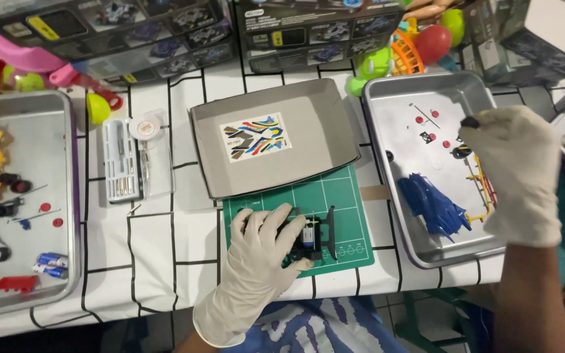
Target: The person assembles a model car chassis on a green cutting mat, using a screwdriver to tighten screws and attaching various plastic parts. They handle a battery, wheels, and other small components, organizing them in metal trays.
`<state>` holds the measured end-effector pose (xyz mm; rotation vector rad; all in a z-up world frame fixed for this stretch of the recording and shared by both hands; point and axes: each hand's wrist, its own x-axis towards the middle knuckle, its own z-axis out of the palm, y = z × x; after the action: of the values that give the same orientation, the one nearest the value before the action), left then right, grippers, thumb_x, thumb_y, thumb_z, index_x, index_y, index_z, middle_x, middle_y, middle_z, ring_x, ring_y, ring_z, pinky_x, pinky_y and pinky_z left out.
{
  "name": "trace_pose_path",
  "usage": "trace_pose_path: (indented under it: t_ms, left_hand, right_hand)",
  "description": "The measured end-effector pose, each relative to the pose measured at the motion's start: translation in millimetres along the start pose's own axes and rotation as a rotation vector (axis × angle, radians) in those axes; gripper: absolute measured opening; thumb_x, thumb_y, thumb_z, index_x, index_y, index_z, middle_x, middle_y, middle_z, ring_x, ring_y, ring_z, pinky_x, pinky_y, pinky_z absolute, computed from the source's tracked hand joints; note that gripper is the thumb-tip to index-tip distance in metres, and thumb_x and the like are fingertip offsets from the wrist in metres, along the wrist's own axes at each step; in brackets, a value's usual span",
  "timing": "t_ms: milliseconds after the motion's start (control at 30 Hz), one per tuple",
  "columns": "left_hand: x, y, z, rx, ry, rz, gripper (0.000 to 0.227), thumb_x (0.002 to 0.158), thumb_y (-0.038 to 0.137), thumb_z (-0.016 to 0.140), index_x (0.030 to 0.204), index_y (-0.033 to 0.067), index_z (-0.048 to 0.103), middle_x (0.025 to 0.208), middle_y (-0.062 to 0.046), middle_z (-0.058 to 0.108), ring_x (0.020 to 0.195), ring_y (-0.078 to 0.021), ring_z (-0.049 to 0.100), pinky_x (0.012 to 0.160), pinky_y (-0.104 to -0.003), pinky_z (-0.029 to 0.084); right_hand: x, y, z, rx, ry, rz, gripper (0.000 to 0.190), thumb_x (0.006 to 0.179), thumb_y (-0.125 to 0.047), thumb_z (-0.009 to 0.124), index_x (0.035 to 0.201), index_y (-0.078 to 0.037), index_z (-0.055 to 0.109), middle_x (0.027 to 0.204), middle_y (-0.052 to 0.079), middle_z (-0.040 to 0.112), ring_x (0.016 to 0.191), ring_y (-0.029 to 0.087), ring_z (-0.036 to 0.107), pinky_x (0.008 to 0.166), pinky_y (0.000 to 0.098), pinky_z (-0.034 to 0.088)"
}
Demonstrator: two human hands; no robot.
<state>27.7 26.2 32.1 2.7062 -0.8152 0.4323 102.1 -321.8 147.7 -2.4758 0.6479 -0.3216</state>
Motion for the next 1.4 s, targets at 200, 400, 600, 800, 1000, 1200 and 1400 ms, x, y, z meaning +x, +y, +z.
trace_pose_path:
  t_ms: [200, 400, 600, 800, 1000, 1200, 1400]
  left_hand:
    - [-3, -4, 2, -0.057, 0.033, 0.016, 0.080, 0.058, 0.068, 0.090, 0.121, 0.0233, 0.067, 0.128, -0.004, 0.064, 0.097, -0.0255, 0.060, 0.100, -0.046, 0.040]
    - [1, -1, -14, 0.003, 0.187, 0.083, 0.075, 0.055, 0.064, 0.098, 0.112, 0.0237, 0.068, 0.125, -0.007, 0.070, 0.091, -0.0211, 0.062, 0.094, -0.044, 0.045]
    - [1, 0, -10, 0.049, 0.191, 0.065, 0.074, 0.061, 0.067, 0.095, 0.114, 0.0227, 0.069, 0.125, -0.007, 0.071, 0.093, -0.0213, 0.064, 0.094, -0.046, 0.047]
    - [-1, 0, -6, 0.042, 0.227, 0.088, 0.074, 0.061, 0.069, 0.097, 0.112, 0.0232, 0.069, 0.123, -0.008, 0.073, 0.091, -0.0215, 0.064, 0.092, -0.046, 0.048]
    - [-1, 1, -2, 0.069, 0.206, 0.063, 0.074, 0.060, 0.072, 0.095, 0.110, 0.0237, 0.069, 0.125, -0.007, 0.072, 0.092, -0.0218, 0.063, 0.096, -0.048, 0.045]
    - [-9, -1, 7, 0.068, 0.096, 0.036, 0.075, 0.068, 0.076, 0.084, 0.121, 0.0259, 0.067, 0.127, -0.006, 0.069, 0.102, -0.0245, 0.062, 0.102, -0.052, 0.041]
    - [-9, 0, 10, 0.043, 0.117, 0.049, 0.077, 0.073, 0.080, 0.076, 0.121, 0.0213, 0.067, 0.123, -0.008, 0.070, 0.093, -0.0250, 0.065, 0.105, -0.057, 0.041]
  right_hand:
    - [-126, -30, 64, 0.412, -0.298, -0.303, 0.027, 0.078, 0.007, 0.082, 0.104, -0.001, 0.077, 0.112, 0.016, 0.079, 0.100, 0.023, 0.080, 0.095, 0.0255, 0.065]
    - [-126, -71, 90, 0.460, -0.488, 0.194, 0.032, 0.075, 0.000, 0.080, 0.107, -0.007, 0.083, 0.110, 0.008, 0.083, 0.107, 0.013, 0.075, 0.100, 0.0234, 0.060]
    - [-124, -70, 97, 0.603, -0.678, 0.353, 0.024, 0.083, 0.001, 0.072, 0.105, 0.000, 0.083, 0.112, 0.011, 0.084, 0.101, 0.018, 0.077, 0.092, 0.0282, 0.061]
    - [-121, -49, 113, 0.854, -0.640, 0.423, 0.021, 0.084, 0.006, 0.071, 0.104, 0.006, 0.075, 0.111, 0.020, 0.081, 0.091, 0.035, 0.080, 0.087, 0.0366, 0.063]
    - [-120, -33, 123, 0.867, -0.724, 0.232, 0.018, 0.086, 0.003, 0.072, 0.103, 0.004, 0.079, 0.110, 0.018, 0.081, 0.101, 0.026, 0.078, 0.095, 0.0343, 0.064]
    - [-118, -42, 120, 0.749, -0.724, 0.339, 0.020, 0.085, 0.003, 0.072, 0.104, 0.004, 0.080, 0.112, 0.016, 0.082, 0.100, 0.023, 0.076, 0.091, 0.0299, 0.062]
    - [-119, -48, 116, 0.657, -0.744, 0.298, 0.019, 0.083, -0.002, 0.076, 0.101, 0.001, 0.082, 0.109, 0.014, 0.083, 0.101, 0.021, 0.078, 0.092, 0.0286, 0.062]
